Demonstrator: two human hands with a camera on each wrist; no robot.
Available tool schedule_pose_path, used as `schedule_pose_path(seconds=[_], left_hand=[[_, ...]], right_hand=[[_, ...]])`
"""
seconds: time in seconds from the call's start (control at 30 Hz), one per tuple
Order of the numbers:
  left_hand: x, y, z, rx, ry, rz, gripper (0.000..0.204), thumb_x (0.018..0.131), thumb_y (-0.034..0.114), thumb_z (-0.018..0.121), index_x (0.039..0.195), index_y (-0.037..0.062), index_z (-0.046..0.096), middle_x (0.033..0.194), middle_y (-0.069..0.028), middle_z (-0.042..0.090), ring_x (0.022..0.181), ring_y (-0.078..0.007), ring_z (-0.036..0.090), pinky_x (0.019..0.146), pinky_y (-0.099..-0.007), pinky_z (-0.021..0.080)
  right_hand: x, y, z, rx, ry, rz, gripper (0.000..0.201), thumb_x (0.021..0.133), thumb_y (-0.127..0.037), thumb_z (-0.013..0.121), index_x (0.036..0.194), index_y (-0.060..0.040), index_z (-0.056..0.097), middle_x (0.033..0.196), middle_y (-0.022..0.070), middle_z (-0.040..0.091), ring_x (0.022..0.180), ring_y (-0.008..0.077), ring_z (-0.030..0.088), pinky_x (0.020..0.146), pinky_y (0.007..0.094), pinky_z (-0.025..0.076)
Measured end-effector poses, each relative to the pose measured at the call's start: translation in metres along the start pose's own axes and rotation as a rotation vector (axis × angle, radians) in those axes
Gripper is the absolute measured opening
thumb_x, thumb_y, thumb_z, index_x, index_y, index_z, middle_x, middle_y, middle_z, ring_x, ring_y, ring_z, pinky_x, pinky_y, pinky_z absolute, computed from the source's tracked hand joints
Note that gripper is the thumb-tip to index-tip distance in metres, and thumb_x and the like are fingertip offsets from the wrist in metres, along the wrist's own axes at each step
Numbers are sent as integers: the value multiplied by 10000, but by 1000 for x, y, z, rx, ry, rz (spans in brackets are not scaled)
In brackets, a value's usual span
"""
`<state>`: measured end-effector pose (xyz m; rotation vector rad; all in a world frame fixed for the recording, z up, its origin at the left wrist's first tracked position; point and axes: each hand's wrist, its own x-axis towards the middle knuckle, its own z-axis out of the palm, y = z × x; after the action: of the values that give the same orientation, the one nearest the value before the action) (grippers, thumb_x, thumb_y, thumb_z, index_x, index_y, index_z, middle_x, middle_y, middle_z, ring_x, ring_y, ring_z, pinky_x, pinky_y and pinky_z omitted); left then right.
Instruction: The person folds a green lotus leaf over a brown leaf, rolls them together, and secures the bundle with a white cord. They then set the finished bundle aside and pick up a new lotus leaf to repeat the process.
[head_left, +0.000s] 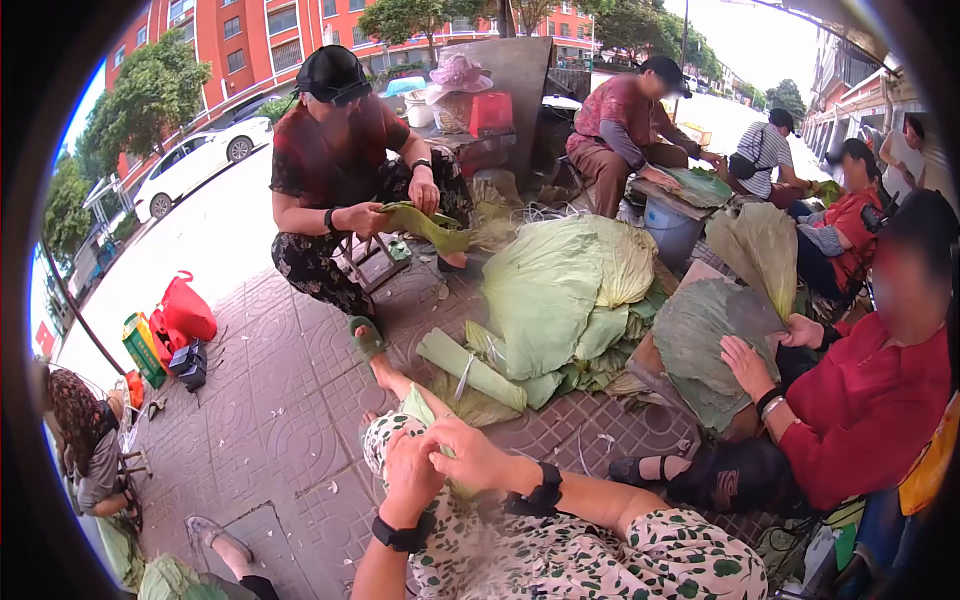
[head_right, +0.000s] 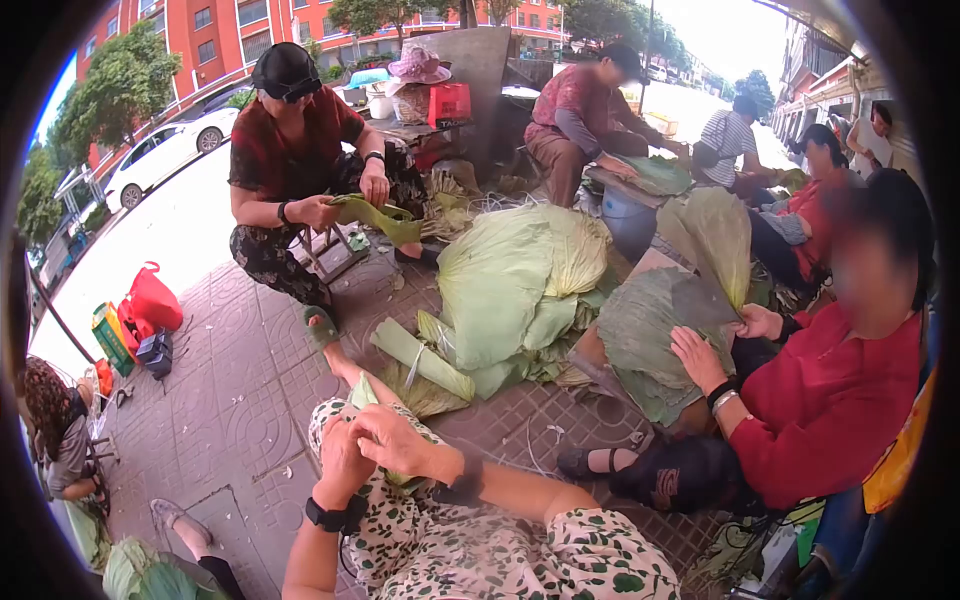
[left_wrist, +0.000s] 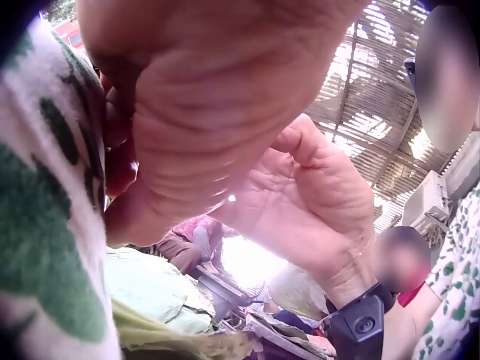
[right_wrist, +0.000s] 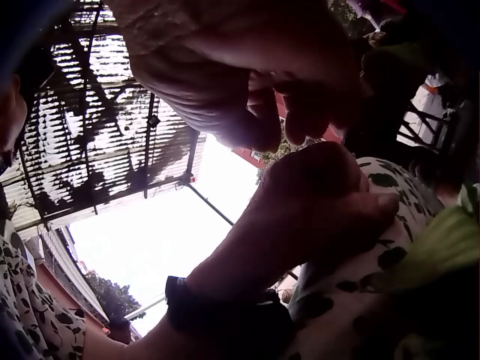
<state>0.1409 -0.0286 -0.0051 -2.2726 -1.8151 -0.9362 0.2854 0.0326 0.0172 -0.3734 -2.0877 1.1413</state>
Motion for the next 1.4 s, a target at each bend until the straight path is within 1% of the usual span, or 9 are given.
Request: schedule_pose_path(seconds=[0.27,0.37,0.43,0.57,0.63,0.7,0.77,0.9,1.4], left_hand=[[-16,-6,0,-225,230,75,285,679,90,625,964,86,626,970,-65,657,874,-264,596,992,-447,367],[-12,4,-7,-67,81,-61,184,667,73,622,850,90,622,787,-53,604,801,-254,571,933,-406,390],[-11,1,-1,45,35,-63,289,630,72,639,915,117,623,717,-55,554,776,-265,557,900,-381,398],[-14,-7,0,-35,134,-7,212,605,136,659,808,105,603,730,-69,524,814,-276,560,930,-394,402],[-11,-6,-20,-146,54,10,184,608,141,664,751,83,564,743,-77,536,796,-287,551,873,-411,407],[-15,-10,-2,-47,187,-32,166,636,108,648,776,66,569,794,-79,565,811,-295,540,834,-412,416],[-23,3,-19,-37,125,-173,289,660,134,666,938,70,611,1037,-95,583,999,-305,519,911,-428,396],[-50,14,-38,86,89,-223,503,699,182,682,1182,98,567,1327,-116,450,1220,-336,402,1013,-453,335],[-69,17,-31,87,-23,-339,658,732,250,695,1334,117,464,1438,-157,313,1319,-357,298,1072,-479,263]], right_hand=[[2,-31,20,-261,9,-175,185,735,-14,575,917,-48,576,966,134,541,945,308,524,842,374,419],[1,-8,9,141,-51,220,187,758,10,578,941,-26,580,961,105,534,922,239,546,827,333,448],[4,10,4,-227,2,9,151,764,32,566,908,-13,563,945,87,519,877,197,541,793,290,460],[-10,-18,21,-123,0,-33,128,764,52,550,868,-23,542,946,85,514,872,201,537,779,285,459],[-23,-45,22,217,-299,352,197,763,62,548,931,-39,569,981,89,563,946,193,539,773,289,462],[-29,-55,24,-115,-364,-221,194,789,45,555,966,-33,572,1002,71,583,943,156,543,776,276,457],[-39,-44,18,-12,-364,-168,160,808,-13,551,966,-27,574,960,88,557,903,206,557,819,307,436],[-54,-16,-18,317,-210,516,143,876,-37,537,1010,-7,577,934,12,586,840,75,534,764,236,441],[-84,29,-21,163,-111,592,287,832,-34,560,1116,7,559,1077,85,565,896,136,557,771,266,463]])
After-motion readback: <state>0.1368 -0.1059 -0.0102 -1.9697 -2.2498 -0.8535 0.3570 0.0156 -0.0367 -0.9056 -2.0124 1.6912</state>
